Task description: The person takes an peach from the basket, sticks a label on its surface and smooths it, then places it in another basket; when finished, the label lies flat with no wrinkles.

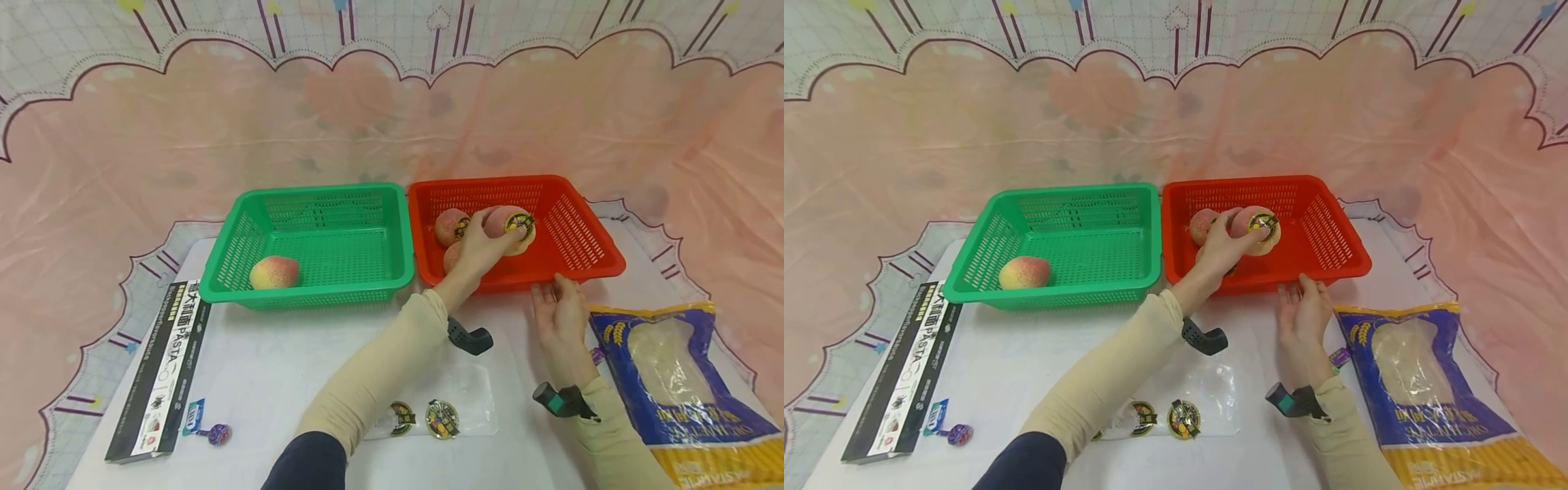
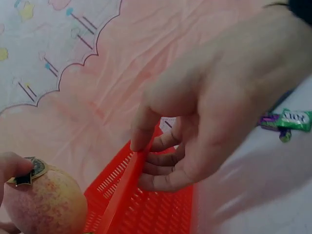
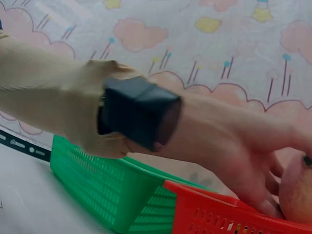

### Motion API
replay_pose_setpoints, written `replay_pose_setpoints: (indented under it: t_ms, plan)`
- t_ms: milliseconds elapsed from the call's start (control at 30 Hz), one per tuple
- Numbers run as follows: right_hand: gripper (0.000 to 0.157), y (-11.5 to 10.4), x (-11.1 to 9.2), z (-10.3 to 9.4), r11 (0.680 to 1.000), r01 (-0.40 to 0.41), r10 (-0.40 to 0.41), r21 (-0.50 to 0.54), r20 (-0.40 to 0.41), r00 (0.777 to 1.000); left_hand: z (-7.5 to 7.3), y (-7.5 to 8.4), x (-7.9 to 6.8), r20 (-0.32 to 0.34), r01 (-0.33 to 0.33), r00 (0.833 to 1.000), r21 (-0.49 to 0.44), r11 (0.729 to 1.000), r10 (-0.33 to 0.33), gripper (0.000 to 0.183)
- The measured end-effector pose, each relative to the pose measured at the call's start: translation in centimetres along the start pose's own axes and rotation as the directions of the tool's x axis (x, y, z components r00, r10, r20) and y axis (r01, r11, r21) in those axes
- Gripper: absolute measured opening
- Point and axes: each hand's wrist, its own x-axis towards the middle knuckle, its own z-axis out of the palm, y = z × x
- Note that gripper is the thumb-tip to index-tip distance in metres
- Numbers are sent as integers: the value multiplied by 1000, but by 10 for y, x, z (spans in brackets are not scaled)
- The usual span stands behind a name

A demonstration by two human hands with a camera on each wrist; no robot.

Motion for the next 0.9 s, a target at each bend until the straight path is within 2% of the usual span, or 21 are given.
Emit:
replay_pose_setpoints:
  t_ms: [167,333,500,600,733,900]
  plan:
    - [56,2,1,0,1000,10,-10,-22,-6,1000,14,-5,14,9,72,997,-119,990,-72,61]
    - [49,5,1,0,1000,-5,5,-12,-21,1000,21,-12,22,29,139,990,-232,963,-136,65]
    - [45,5,0,-1,999,5,-5,-36,-12,1000,23,-17,29,73,145,989,-289,946,-130,69]
    - [46,4,0,-1,1000,-7,7,-19,-7,1000,24,-19,32,64,164,986,-207,964,-153,71]
    - [48,3,1,-2,1000,-12,12,-12,-3,1000,27,-21,36,56,218,975,-92,972,-213,70]
    - [48,0,1,-4,1000,-12,12,-14,12,1000,32,-24,42,116,260,959,2,966,-258,64]
